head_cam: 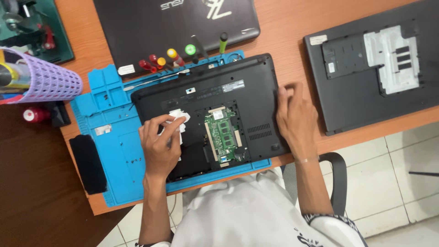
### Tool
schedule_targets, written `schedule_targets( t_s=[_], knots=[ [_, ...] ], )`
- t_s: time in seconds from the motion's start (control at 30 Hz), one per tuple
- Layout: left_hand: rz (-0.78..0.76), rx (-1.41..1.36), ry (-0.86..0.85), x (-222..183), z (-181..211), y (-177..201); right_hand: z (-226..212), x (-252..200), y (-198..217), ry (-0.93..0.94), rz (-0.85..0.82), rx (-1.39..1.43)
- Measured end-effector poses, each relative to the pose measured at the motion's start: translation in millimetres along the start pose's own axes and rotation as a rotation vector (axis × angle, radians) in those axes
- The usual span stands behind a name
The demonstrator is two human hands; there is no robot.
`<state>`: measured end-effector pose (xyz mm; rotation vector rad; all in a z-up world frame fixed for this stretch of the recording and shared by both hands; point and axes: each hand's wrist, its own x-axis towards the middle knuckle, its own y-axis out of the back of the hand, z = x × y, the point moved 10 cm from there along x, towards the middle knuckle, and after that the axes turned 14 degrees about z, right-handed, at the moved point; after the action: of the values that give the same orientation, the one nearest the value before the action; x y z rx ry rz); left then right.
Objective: The person wipes the internal and external surfaces of a disassembled laptop with a cloth and then re-seats a memory module on the motherboard.
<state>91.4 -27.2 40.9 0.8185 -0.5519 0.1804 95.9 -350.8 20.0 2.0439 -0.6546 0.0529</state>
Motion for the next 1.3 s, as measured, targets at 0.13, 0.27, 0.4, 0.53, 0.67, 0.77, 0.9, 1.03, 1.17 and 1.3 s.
schedule_targets(
  t_s=[0.13, 0.27, 0.4, 0.53, 0.67, 0.77, 0.9, 1.03, 1.17, 1.3],
  knots=[
    [-0.006, 0.002, 0.015, -1.4, -0.6, 1.2, 10.7, -12.5, -1.1, -0.074, -0.016, -0.035],
    [-0.014, -0.011, 0.012, 0.3, 1.4, 1.0, 15.6, -12.0, 3.6, -0.094, 0.074, 0.082],
    [-0.013, 0.005, 0.004, -0.5, 3.2, 1.4, 9.8, -21.8, 12.7, -0.032, 0.124, 0.107],
    [-0.006, 0.032, 0.025, -3.3, -1.2, 2.2, 9.0, -30.0, 12.2, -0.1, 0.094, 0.061],
    [0.064, 0.15, -0.053, -10.2, 6.4, 0.5, -3.7, -30.8, 20.1, -0.041, 0.123, 0.0],
    [-0.01, 0.05, -0.158, -23.6, 22.8, -11.5, -16.0, -32.3, 25.1, 0.048, 0.133, -0.036],
    [-0.132, 0.062, -0.168, -35.7, 18.9, -6.0, -37.5, -44.2, 25.6, 0.182, 0.1, 0.094],
    [-0.078, 0.126, -0.069, -26.9, 0.9, -11.2, -47.5, -52.6, 13.5, 0.268, 0.023, 0.1],
    [-0.119, 0.027, -0.144, -38.7, 24.8, -28.9, -49.6, -56.6, 0.7, 0.291, -0.06, 0.085],
    [-0.113, 0.023, -0.157, -37.1, 34.8, -22.1, -50.3, -58.4, -1.9, 0.321, -0.075, 0.063]
  ],
)
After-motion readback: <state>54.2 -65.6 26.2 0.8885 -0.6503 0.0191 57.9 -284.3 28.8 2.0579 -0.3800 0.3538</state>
